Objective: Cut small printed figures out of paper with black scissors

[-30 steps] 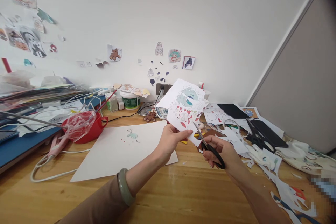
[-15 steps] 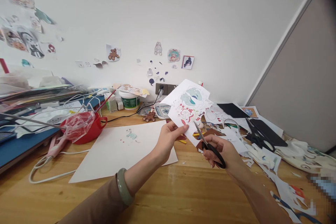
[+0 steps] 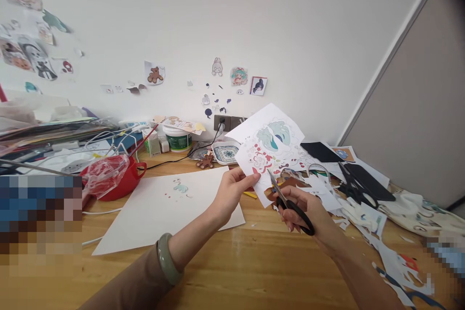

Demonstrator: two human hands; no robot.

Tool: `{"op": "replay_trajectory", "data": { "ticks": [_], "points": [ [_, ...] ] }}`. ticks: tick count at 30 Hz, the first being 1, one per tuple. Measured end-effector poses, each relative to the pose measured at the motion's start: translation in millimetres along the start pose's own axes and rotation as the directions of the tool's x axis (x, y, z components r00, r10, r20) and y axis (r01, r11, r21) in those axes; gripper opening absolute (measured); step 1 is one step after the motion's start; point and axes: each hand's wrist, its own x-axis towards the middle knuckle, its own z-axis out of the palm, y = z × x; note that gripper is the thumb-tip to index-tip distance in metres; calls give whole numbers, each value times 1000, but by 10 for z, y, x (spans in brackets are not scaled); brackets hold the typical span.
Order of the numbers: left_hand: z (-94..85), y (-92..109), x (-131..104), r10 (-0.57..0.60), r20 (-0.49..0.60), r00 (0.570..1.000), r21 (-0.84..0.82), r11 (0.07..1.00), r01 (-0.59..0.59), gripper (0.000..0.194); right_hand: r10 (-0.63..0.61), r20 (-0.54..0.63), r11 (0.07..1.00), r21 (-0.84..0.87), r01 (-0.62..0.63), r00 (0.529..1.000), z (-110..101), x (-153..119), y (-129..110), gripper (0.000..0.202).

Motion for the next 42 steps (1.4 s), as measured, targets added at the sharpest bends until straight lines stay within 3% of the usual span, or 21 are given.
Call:
{"op": "replay_trajectory", "data": {
  "ticks": [7,14,42],
  "points": [
    [17,26,0,-4,8,1000,27,1000,3,20,-41,69,999,-8,41,997,-36,2,24,32],
    [13,27,-2,-3,27,1000,38,999,2,19,-27,54,999,-43,29,998,-2,4,-6,42],
    [-43,71,41,-8,115,993,44,999,3,18,4,21,1000,-17,-4,1000,-21,-7,7,36]
  ]
}}
